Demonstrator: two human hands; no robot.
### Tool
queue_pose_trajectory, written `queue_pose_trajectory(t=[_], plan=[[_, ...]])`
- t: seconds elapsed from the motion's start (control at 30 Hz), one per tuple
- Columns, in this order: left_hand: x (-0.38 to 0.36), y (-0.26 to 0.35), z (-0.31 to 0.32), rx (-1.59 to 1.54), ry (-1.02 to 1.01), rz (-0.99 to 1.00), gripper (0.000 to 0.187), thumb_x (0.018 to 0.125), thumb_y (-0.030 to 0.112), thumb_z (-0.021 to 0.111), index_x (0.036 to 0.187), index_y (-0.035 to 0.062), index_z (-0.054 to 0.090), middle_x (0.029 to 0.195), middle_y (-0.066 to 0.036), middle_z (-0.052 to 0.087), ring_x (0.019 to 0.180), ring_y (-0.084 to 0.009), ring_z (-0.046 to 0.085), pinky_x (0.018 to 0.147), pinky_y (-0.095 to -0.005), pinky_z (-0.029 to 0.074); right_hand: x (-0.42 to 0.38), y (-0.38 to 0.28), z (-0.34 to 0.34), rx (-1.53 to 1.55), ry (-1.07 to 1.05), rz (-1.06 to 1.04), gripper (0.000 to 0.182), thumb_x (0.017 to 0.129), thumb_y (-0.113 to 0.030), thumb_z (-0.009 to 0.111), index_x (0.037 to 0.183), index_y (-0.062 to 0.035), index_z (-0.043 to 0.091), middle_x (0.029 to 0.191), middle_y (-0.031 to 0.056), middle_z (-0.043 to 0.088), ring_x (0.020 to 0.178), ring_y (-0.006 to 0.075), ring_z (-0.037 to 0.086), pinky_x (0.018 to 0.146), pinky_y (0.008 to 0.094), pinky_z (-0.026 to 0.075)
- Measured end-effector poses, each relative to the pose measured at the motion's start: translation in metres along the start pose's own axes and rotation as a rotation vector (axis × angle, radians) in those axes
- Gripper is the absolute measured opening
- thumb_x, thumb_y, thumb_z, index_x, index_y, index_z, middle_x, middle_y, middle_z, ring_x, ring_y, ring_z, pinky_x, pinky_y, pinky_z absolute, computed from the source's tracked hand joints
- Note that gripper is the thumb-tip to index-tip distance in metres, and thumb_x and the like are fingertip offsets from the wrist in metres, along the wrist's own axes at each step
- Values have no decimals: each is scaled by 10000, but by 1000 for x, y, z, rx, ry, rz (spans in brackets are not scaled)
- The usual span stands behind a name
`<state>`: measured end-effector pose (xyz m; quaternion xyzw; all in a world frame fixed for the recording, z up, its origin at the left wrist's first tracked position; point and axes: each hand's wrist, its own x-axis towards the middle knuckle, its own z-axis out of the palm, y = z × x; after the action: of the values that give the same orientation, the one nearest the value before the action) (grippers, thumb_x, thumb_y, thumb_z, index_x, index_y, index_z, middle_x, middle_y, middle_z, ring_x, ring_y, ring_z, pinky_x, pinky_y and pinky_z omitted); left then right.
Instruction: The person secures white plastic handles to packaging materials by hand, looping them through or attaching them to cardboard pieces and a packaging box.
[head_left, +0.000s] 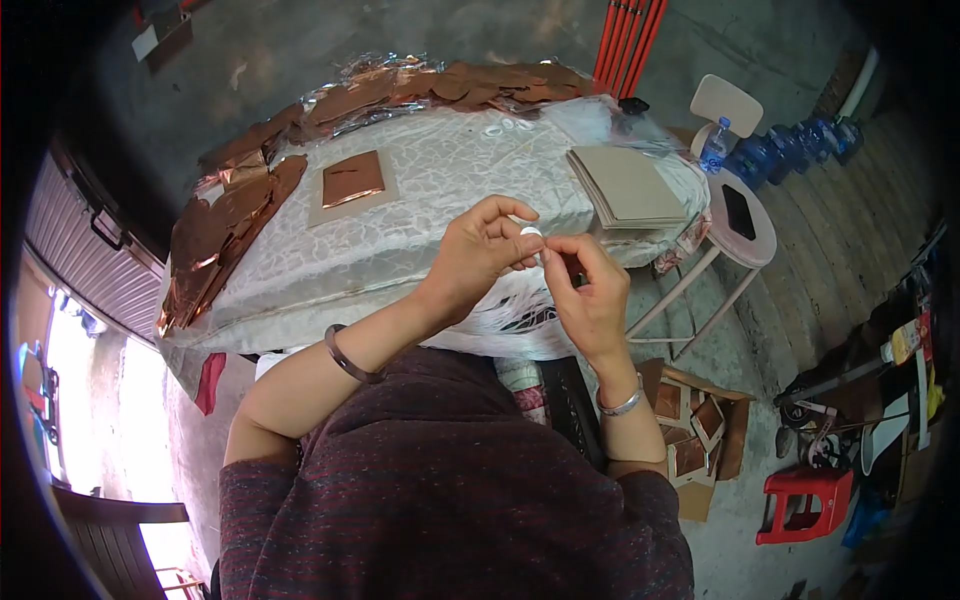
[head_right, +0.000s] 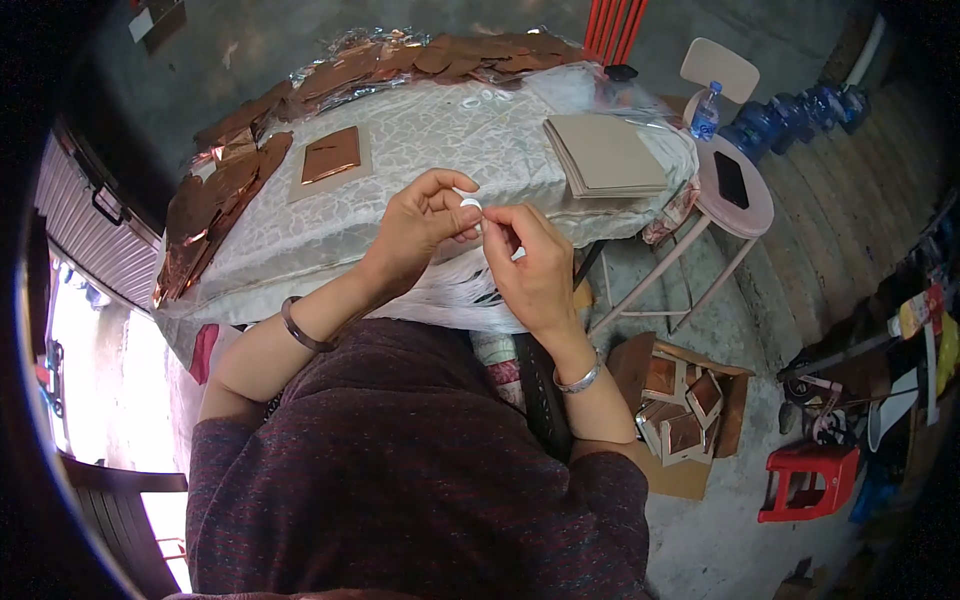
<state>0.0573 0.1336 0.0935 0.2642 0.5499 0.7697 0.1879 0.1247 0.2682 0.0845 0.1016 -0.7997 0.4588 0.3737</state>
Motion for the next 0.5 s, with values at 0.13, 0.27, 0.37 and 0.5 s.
queue_pose_trajectory(t=[0.13, 0.27, 0.37, 0.5], plan=[[1, -5, -3, 280, 18, 178, 139, 812, 56, 589, 939, 4, 561, 740, -2, 562, 641, -58, 508, 605, -189, 436, 0, 0, 3, 32, 6, 46, 74, 780, -4, 585, 853, 13, 583, 722, 35, 587, 603, 48, 510, 544, 190, 413], [1, -10, -4, 379, 11, 158, 116, 831, 79, 571, 909, -7, 575, 706, -3, 559, 619, -54, 503, 582, -190, 432, 0, 3, 3, 43, 22, 57, 76, 784, -11, 585, 856, 14, 584, 720, 26, 583, 608, 43, 505, 544, 188, 412], [3, -11, -8, 449, -65, 21, 161, 861, 150, 541, 871, -5, 583, 694, -16, 562, 586, -58, 488, 542, -188, 410, 1, 14, 2, 14, 20, 34, 84, 790, -16, 581, 869, 13, 582, 727, 19, 582, 619, 39, 503, 553, 188, 413], [12, -17, -19, 127, -155, -300, 225, 876, 206, 515, 783, 10, 577, 654, -29, 557, 534, -72, 477, 473, -191, 375, 2, 36, 7, 106, -32, 101, 102, 804, -24, 571, 900, 10, 574, 744, 4, 578, 643, 45, 516, 581, 186, 424]])
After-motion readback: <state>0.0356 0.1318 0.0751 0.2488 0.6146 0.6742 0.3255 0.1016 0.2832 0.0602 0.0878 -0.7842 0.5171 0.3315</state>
